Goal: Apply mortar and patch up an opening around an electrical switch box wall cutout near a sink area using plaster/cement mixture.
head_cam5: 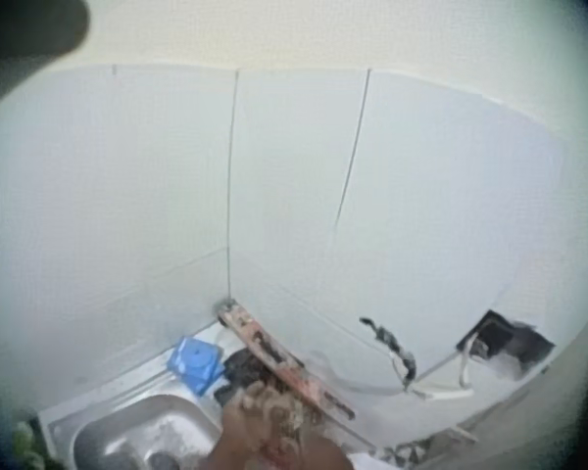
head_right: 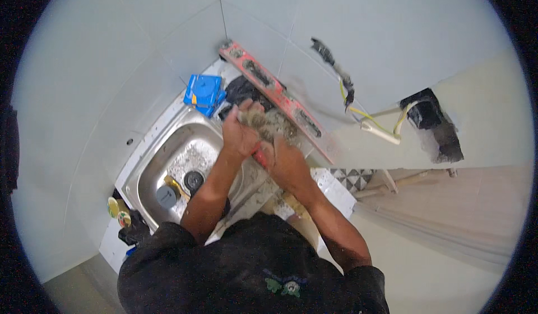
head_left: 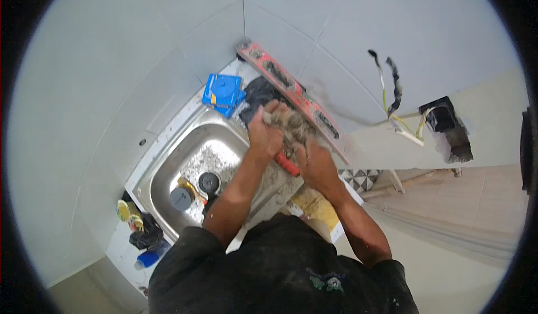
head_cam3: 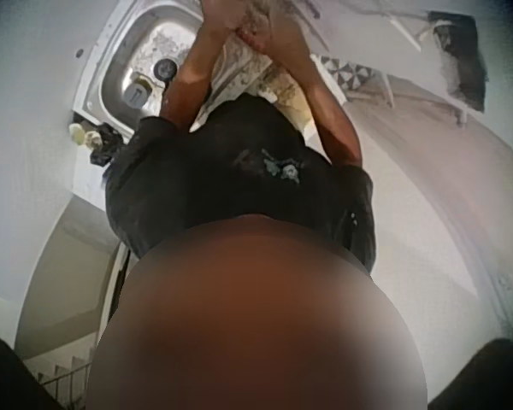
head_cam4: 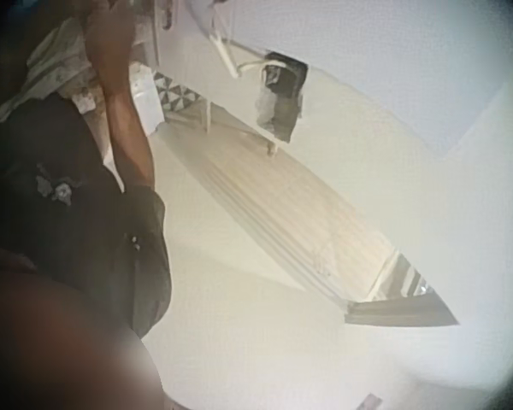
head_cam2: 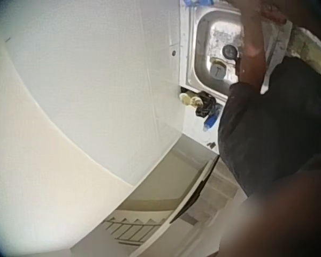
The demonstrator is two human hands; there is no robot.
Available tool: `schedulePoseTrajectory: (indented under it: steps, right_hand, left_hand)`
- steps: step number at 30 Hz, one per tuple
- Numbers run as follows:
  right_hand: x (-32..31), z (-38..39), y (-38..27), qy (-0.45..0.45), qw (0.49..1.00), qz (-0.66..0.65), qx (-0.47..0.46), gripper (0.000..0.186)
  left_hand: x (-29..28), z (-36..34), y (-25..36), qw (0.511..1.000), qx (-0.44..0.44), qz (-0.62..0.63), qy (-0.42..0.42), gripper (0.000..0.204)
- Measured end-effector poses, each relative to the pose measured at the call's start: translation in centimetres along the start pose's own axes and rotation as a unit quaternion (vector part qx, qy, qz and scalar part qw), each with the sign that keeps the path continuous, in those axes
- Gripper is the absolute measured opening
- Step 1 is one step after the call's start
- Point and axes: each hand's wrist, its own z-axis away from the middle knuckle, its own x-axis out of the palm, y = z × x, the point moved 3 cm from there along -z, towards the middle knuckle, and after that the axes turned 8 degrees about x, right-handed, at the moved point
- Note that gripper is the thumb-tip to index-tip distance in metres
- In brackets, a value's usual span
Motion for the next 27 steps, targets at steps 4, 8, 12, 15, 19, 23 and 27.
schedulePoseTrajectory:
  steps: [4, 8, 12, 15, 19, 23, 27]
  right_hand:
    - [-3.0, 0.1, -1.9, 0.026, 0.997, -0.073, 0.0, 0.029]
    - [-0.4, -0.7, -0.3, 0.04, 0.999, -0.027, -0.023, 0.028]
    - [0.3, 0.5, -0.1, -0.016, 1.0, -0.005, 0.02, 0.026]
    - [-2.3, 0.0, -2.1, 0.031, 0.999, -0.024, 0.008, 0.026]
    - [-1.9, -1.1, -0.8, 0.085, 0.993, -0.076, 0.003, 0.023]
    - [0.9, -2.3, 4.6, 0.039, 0.996, -0.02, 0.072, 0.024]
    - [4.0, -3.2, 7.9, 0.047, 0.996, 0.07, 0.029, 0.027]
  left_hand:
    - [0.5, 0.3, 0.9, 0.999, -0.008, -0.005, -0.047, 0.047]
    - [1.9, 0.9, -0.7, 0.999, -0.03, -0.032, -0.023, 0.049]
    - [-0.7, 2.2, -1.3, 0.997, -0.033, -0.057, -0.03, 0.054]
    - [0.5, 1.0, -0.9, 0.997, -0.043, 0.022, -0.061, 0.055]
    - [-0.8, -1.0, 0.5, 0.993, -0.02, -0.051, -0.101, 0.051]
    - [-1.4, -2.7, 1.4, 0.984, 0.014, -0.178, -0.018, 0.048]
    - [-1.2, -3.7, 3.6, 0.979, 0.062, -0.195, 0.006, 0.055]
